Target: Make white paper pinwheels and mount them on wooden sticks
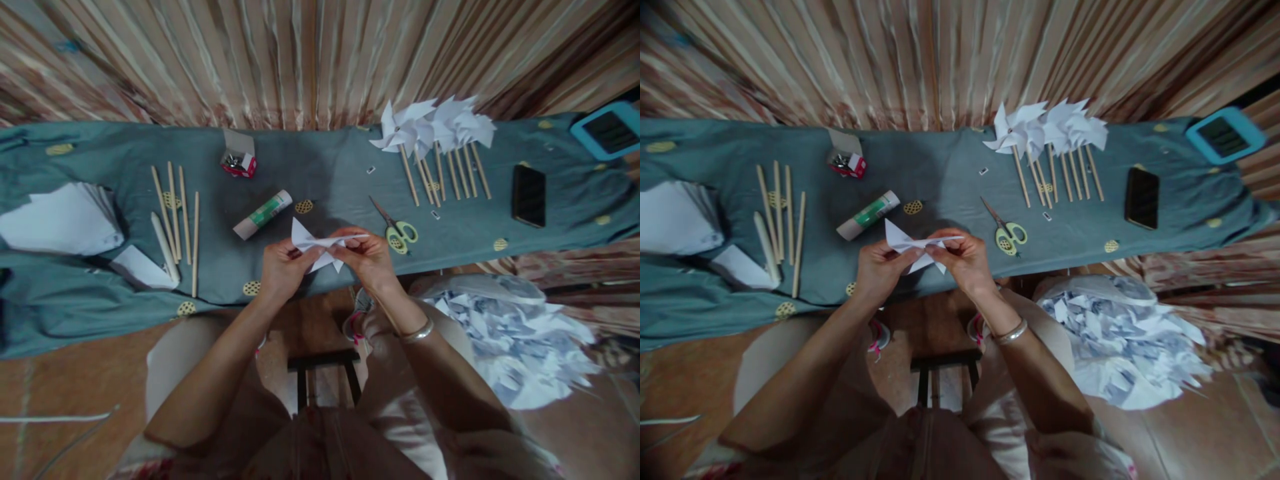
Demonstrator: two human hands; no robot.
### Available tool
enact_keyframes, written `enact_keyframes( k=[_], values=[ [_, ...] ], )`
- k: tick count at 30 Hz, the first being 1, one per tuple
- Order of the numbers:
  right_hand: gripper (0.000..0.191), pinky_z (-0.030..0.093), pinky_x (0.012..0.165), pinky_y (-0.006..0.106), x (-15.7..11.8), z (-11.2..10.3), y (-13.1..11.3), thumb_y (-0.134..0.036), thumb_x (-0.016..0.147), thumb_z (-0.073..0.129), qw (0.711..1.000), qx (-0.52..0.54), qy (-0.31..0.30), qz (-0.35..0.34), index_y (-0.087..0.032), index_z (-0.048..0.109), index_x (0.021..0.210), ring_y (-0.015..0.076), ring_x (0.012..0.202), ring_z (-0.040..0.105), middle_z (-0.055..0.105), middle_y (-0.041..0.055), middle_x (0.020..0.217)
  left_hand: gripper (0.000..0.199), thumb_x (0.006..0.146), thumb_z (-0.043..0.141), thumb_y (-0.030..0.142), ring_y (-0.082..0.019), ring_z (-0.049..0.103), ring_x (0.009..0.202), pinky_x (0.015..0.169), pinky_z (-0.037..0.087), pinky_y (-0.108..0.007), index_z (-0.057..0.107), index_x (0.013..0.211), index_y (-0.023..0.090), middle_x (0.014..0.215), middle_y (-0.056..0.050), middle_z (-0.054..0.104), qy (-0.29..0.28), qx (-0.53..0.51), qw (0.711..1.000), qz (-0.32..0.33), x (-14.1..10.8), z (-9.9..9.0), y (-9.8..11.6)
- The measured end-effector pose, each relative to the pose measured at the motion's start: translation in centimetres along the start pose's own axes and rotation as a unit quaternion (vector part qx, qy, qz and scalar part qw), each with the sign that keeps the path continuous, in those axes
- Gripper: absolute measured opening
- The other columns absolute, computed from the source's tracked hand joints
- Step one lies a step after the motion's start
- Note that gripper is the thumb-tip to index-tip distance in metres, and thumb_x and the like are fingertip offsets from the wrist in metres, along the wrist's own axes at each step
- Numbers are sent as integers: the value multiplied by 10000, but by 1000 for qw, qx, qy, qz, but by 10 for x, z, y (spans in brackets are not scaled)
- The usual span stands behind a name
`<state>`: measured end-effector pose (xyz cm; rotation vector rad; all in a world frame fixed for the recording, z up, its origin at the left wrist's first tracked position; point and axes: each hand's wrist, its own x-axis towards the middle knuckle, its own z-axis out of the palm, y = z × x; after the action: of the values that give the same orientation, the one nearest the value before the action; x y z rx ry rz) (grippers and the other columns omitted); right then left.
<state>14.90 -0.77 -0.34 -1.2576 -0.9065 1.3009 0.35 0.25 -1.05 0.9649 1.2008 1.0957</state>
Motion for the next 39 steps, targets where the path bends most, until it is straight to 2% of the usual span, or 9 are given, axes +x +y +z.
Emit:
enact_keyframes(
  k=[4,10,19,26,31,39],
  values=[
    [157,495,600,251,5,1,2,-196,568,795,1000,20,-7,0,-213,712,701,105,595,595,684,-45,647,224,571,800,321,-158,627,600,549,500,-250,780,716,151,668,-19,730,5,13,1000,13,3,0,2],
    [129,453,559,225,8,4,6,-154,564,763,1000,29,1,3,-216,712,665,91,574,568,685,-48,643,182,590,769,293,-161,637,595,547,500,-249,776,708,154,651,-15,724,7,12,1000,27,6,-2,1],
    [154,465,584,244,12,6,11,-161,575,752,1000,22,-6,2,-217,718,715,106,596,573,682,-33,666,159,615,769,273,-167,661,626,581,522,-255,768,725,158,706,-24,746,6,23,999,45,10,-6,-3],
    [155,472,612,239,14,9,12,-147,559,740,999,37,-1,2,-221,718,694,109,630,593,699,-32,684,158,618,768,273,-146,630,587,537,494,-231,777,729,160,683,-16,742,21,40,998,52,11,-7,-5],
    [155,495,654,246,15,10,11,-150,565,737,999,34,-6,0,-219,706,701,115,663,611,707,-30,719,162,612,774,273,-160,648,620,566,515,-244,776,733,165,716,-24,756,23,41,998,50,11,-6,-4],
    [154,481,615,244,15,11,6,-151,556,712,1000,28,-3,0,-234,714,686,115,634,589,711,-34,705,181,592,773,268,-180,669,647,569,512,-252,765,730,151,688,-32,740,39,29,998,33,13,-4,0]
  ],
)
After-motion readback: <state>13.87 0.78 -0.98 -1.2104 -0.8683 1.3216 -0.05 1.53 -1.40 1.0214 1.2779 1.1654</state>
